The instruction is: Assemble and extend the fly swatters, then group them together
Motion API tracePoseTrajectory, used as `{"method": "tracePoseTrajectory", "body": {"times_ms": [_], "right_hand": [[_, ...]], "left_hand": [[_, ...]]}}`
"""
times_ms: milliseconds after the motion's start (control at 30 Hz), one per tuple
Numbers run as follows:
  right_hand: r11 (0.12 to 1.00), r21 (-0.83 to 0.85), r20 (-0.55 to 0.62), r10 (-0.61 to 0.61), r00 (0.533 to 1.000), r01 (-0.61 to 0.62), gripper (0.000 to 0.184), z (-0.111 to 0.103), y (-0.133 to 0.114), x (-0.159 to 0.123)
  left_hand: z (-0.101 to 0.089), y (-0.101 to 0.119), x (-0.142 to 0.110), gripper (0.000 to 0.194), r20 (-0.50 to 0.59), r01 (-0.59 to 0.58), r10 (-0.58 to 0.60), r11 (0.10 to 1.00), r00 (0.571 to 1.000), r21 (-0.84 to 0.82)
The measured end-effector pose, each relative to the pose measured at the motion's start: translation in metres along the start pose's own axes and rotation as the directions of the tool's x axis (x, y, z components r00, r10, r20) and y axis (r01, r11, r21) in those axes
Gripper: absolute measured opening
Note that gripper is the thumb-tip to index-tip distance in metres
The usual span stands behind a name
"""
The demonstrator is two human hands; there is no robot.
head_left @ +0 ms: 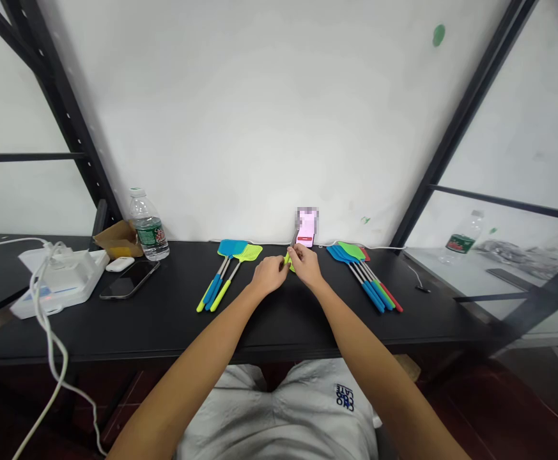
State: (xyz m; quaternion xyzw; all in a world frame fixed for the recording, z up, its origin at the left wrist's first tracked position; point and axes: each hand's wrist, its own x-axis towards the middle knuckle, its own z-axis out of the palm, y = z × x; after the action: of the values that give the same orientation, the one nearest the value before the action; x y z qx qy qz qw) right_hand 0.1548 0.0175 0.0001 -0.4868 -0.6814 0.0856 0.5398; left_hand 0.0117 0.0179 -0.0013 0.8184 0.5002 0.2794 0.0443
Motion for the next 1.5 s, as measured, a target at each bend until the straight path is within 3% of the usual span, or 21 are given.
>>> {"method": "tracePoseTrajectory", "body": {"times_ms": [133, 267, 400, 467, 567, 867, 1133, 1300, 1400, 1500], "right_hand": [[0.999, -0.028, 0.004, 0.038, 0.999, -0.038, 0.037, -0.002, 0.000, 0.000], [0.968, -0.169, -0.060, 0.178, 0.982, -0.186, 0.046, -0.007, 0.002, 0.002], [0.801, -0.461, -0.086, 0.388, 0.918, -0.382, 0.037, -0.011, 0.011, 0.003], [0.710, -0.572, -0.065, 0.460, 0.885, -0.411, 0.044, -0.011, 0.015, 0.003], [0.656, -0.651, -0.017, 0.490, 0.872, -0.381, 0.059, -0.007, 0.019, 0.002], [0.658, -0.696, 0.077, 0.468, 0.880, -0.289, 0.067, -0.006, 0.016, 0.002], [0.722, -0.605, 0.084, 0.477, 0.875, -0.335, 0.067, -0.011, 0.017, 0.005], [0.711, -0.589, 0.119, 0.545, 0.830, -0.383, 0.047, -0.016, 0.026, 0.009], [0.730, -0.579, 0.144, 0.529, 0.836, -0.362, 0.040, -0.018, 0.032, 0.011], [0.767, -0.537, 0.190, 0.516, 0.836, -0.351, 0.038, -0.018, 0.037, 0.011]], "left_hand": [[-0.001, 0.001, 0.001, 0.028, -0.076, -0.023, 0.023, 1.000, 0.997, 0.003], [-0.002, 0.003, 0.002, 0.028, -0.157, -0.009, 0.009, 1.000, 0.988, -0.003], [-0.003, 0.003, 0.002, 0.027, -0.188, 0.042, -0.043, 0.999, 0.981, -0.009], [-0.003, 0.003, 0.003, 0.025, -0.178, 0.073, -0.074, 0.997, 0.981, -0.015], [-0.004, 0.003, 0.003, 0.021, -0.149, 0.113, -0.115, 0.993, 0.982, -0.020], [-0.007, 0.003, 0.002, 0.029, -0.169, 0.163, -0.165, 0.986, 0.972, -0.026], [-0.006, 0.003, 0.002, 0.029, -0.176, 0.149, -0.155, 0.988, 0.972, -0.044], [-0.006, 0.002, 0.006, 0.024, -0.178, 0.149, -0.191, 0.962, 0.965, -0.227], [-0.004, 0.000, 0.009, 0.020, -0.130, 0.164, -0.235, 0.898, 0.963, -0.409], [-0.002, -0.002, 0.012, 0.016, -0.128, 0.220, -0.317, 0.848, 0.940, -0.481]]}}
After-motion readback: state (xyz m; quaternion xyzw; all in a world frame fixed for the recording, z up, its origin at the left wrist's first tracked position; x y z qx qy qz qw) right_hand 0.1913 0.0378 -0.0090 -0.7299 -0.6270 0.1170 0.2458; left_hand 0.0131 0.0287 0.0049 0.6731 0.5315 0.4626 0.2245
